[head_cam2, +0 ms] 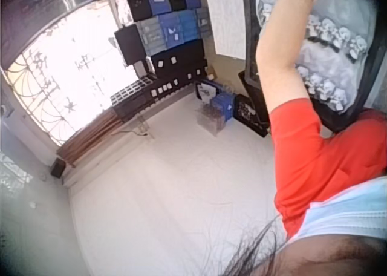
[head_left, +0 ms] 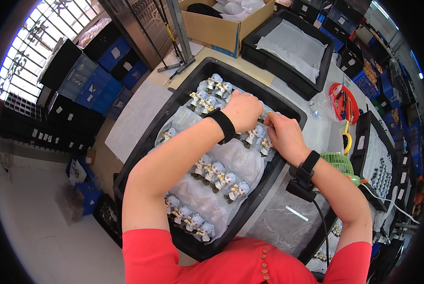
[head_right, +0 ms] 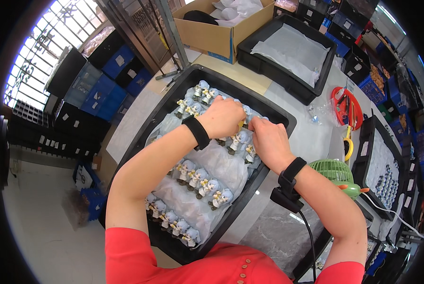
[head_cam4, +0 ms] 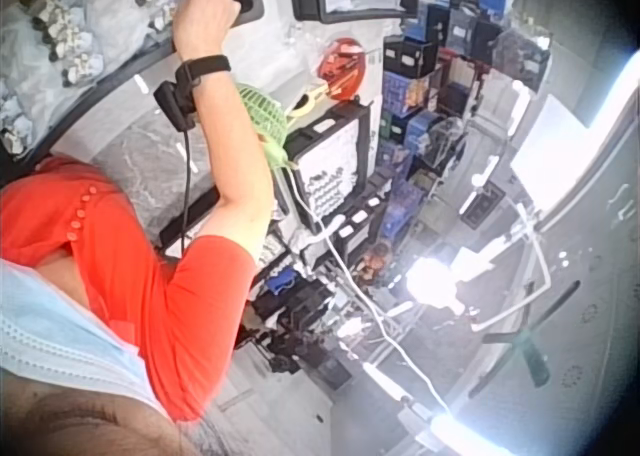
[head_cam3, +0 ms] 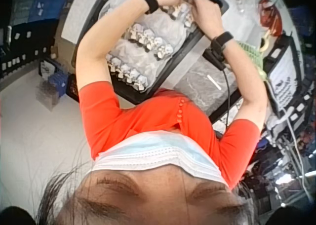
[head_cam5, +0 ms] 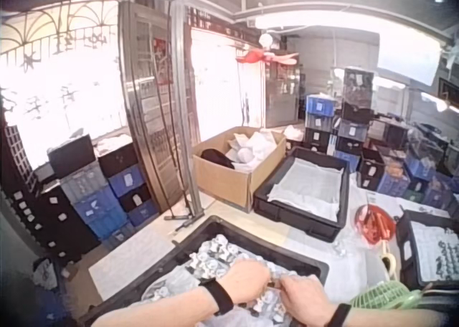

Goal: The person assembles small figurines by hand, attaching a red component to the head of each figure. They handle the figures one at a time, placing completed units into trays lined with white paper. The workspace includes multiple trays of figures and a small green fan on the table.

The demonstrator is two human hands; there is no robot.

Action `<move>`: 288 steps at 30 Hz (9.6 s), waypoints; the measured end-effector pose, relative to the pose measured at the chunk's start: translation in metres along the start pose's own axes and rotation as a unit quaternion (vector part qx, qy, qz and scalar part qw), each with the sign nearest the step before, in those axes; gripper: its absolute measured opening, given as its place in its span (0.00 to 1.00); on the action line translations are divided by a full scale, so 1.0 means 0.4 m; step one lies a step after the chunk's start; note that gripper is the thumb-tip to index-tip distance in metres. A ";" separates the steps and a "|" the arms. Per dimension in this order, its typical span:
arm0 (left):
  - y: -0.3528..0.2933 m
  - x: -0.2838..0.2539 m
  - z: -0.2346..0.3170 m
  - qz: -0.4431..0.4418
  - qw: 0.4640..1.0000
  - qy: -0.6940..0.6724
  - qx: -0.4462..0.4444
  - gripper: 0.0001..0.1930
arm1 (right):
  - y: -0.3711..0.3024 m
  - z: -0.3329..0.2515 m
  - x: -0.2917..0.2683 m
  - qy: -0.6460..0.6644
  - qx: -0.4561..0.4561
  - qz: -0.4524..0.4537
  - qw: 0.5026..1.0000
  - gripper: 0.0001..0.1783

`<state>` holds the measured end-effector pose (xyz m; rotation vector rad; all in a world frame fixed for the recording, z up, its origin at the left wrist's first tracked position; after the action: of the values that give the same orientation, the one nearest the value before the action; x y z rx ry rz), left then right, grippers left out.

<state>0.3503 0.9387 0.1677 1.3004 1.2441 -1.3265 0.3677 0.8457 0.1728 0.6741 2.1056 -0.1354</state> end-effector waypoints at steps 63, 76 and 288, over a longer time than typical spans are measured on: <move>-0.080 0.006 0.177 0.064 0.998 -0.020 -0.018 0.21 | 0.012 0.033 -0.042 -0.085 -0.016 -0.083 0.993 0.05; -0.060 0.002 0.156 0.013 0.986 -0.161 -0.041 0.19 | 0.005 0.030 -0.041 -0.106 0.005 -0.115 0.988 0.03; -0.142 -0.027 -0.155 0.117 0.951 -0.271 -0.097 0.28 | 0.213 -0.068 0.080 0.029 -0.020 -0.076 0.996 0.10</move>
<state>0.3022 1.0061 0.1856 0.8330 0.7857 -1.2399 0.3769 0.9402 0.1766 0.4990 2.2091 -0.1601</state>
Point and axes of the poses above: each hand's wrist, its own y-axis towards the middle knuckle, its own x-axis out of the palm, z = x × y, the point moved 8 cm from there along y, towards the middle knuckle, and after that the axes turned 10 degrees about y, right-handed, at the moved point
